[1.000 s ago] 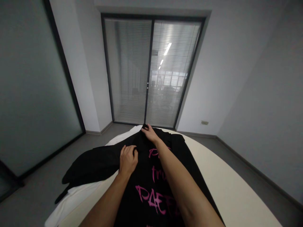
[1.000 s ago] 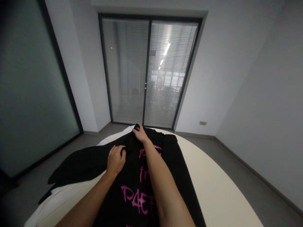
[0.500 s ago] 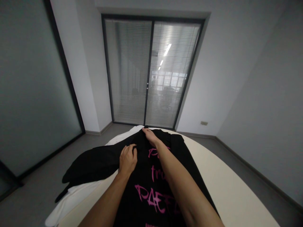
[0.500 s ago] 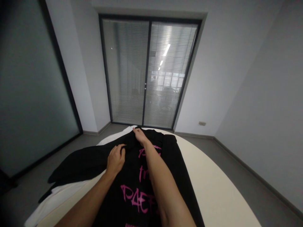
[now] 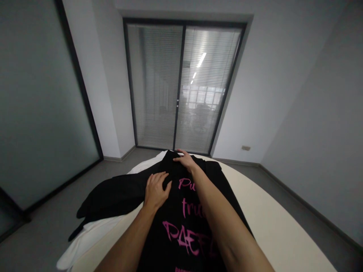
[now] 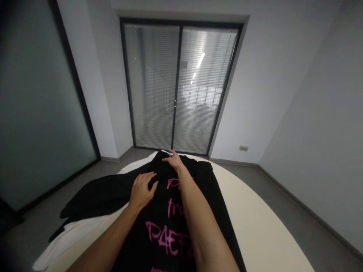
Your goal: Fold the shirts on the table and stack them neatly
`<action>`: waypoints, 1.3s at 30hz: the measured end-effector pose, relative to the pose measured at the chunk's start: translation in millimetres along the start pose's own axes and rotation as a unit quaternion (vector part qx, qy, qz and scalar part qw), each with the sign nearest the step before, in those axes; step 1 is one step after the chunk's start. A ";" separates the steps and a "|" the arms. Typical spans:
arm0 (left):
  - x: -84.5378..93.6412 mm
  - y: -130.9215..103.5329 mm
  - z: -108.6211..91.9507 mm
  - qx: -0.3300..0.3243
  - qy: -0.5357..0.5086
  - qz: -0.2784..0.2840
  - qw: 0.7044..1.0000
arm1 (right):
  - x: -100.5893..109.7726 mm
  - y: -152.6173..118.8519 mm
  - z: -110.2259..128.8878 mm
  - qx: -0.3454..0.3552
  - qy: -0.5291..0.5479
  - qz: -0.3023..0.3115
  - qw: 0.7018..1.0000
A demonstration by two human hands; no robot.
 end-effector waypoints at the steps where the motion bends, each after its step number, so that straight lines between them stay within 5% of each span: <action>1: 0.3 -0.4 -1.1 -0.005 0.006 0.003 1.000 | 4.7 3.0 -1.8 0.002 -0.018 -0.014 1.000; 7: -2.5 -2.5 -2.0 -0.020 0.035 0.021 0.999 | 16.3 -2.1 -6.1 0.058 -0.129 -0.041 0.989; 15: -9.9 -3.1 6.3 0.020 0.050 0.003 0.999 | -2.1 -41.3 15.4 0.133 -0.301 -0.106 0.938; 20: -13.5 -0.2 12.9 0.072 0.019 -0.018 0.997 | -28.1 -82.0 1.7 0.084 -0.403 -0.030 0.911; 26: -12.7 13.5 25.2 0.156 -0.033 0.016 0.987 | -27.8 -136.2 -15.1 0.129 -0.401 0.061 0.905; 32: -4.0 27.6 20.0 0.122 -0.064 0.052 0.989 | -8.4 -166.1 -39.7 0.113 -0.357 0.126 0.919; 39: 0.1 38.4 -7.4 0.081 -0.038 0.102 0.991 | -0.7 -170.6 -55.9 0.188 -0.260 0.031 0.947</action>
Point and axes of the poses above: each hand's wrist, its own y-axis towards the middle knuckle, its own x-axis out of the back of the hand, z = x × y, the point moved 3 cm from there along y, towards the middle knuckle, and after that the axes turned 3 degrees about y, right-handed, at the moved point
